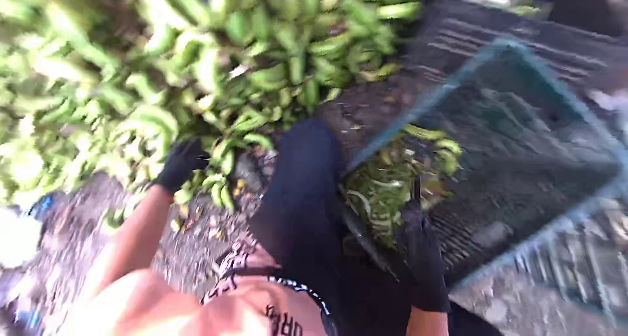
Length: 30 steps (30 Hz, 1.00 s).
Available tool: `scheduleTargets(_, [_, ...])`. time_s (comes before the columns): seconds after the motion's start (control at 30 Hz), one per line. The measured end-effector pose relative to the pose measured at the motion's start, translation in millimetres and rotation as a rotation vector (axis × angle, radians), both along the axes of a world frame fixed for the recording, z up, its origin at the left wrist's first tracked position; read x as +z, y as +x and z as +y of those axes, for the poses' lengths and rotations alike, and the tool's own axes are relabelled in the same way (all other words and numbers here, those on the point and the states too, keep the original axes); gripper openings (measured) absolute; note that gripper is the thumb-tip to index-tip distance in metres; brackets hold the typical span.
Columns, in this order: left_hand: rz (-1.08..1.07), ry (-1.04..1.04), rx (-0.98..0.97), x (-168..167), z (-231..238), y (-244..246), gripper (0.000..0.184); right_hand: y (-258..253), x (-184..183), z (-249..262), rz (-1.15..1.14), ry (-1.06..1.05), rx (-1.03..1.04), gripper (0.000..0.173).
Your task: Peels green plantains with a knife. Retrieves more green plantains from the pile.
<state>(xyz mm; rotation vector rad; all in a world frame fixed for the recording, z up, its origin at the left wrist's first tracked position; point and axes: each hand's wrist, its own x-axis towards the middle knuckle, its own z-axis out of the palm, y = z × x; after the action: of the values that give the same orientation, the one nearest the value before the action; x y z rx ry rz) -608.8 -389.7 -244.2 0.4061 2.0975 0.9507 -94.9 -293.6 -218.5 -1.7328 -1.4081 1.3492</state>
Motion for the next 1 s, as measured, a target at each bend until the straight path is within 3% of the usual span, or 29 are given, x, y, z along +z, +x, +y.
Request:
scheduleTargets(0.1, [-0.015, -0.301, 0.087, -80.1, -90.5, -4.6, 0.053, -28.4, -11.7, -5.5, -0.335, -0.045, 0.159, 0.05])
scheduleTargets(0.17, [0.014, -0.519, 0.017, -131.9, -144.8, 1.2, 0.06, -71.3, 30.3, 1.6, -0.499, -0.328, 0.2, 0.046])
scheduleTargets(0.27, [-0.067, -0.701, -0.046, -167.3, -185.0, 25.1, 0.066, -89.0, 25.4, -14.6, -0.612, -0.218, 0.208, 0.042])
scheduleTargets(0.3, [-0.1, -0.739, -0.062, -175.0, -188.5, 31.2, 0.066, -92.4, 27.5, -14.9, -0.602, -0.271, 0.215, 0.043])
scheduleTargets(0.43, [-0.144, -0.717, -0.065, -189.0, -158.7, 41.7, 0.066, -115.3, 38.3, -7.6, -0.67, -0.412, 0.164, 0.043])
scheduleTargets(0.57, [-0.042, -0.626, 0.196, -198.4, -87.7, 38.9, 0.075, -101.8, 1.9, -11.5, -0.764, -0.333, 0.089, 0.041])
scheduleTargets(0.63, [-0.115, -0.629, 0.247, -161.6, -47.1, 30.4, 0.068, -100.6, 3.3, -10.8, -0.769, -0.356, 0.098, 0.038])
scheduleTargets(0.67, [-0.37, -0.666, 0.146, -125.9, -30.2, 9.4, 0.063, -113.3, 20.7, -7.6, -0.78, -0.442, 0.114, 0.039])
scheduleTargets(0.7, [-0.446, -0.69, 0.115, -114.6, -18.7, -0.6, 0.06, -126.5, 33.3, -6.1, -0.832, -0.49, 0.126, 0.039])
scheduleTargets(0.73, [-0.362, -0.693, 0.175, -127.5, -12.2, 0.6, 0.058, -137.4, 40.5, -4.8, -0.883, -0.51, 0.136, 0.04])
scheduleTargets(0.77, [-0.116, -0.668, 0.3, -165.3, -10.1, 12.0, 0.057, -144.3, 43.6, -4.2, -0.915, -0.5, 0.139, 0.041])
scheduleTargets(0.83, [-0.135, -0.681, 0.321, -211.3, -18.1, 0.2, 0.063, -148.8, 45.2, -6.0, -0.903, -0.458, 0.129, 0.046])
scheduleTargets(0.9, [-0.242, -0.698, 0.224, -216.4, -33.8, -12.9, 0.063, -134.8, 34.9, -9.9, -0.803, -0.407, 0.064, 0.045])
scheduleTargets(1.0, [-0.069, -0.663, -0.089, -208.7, -71.8, -10.4, 0.047, -130.7, 41.8, -12.7, -0.607, -0.379, -0.062, 0.04])
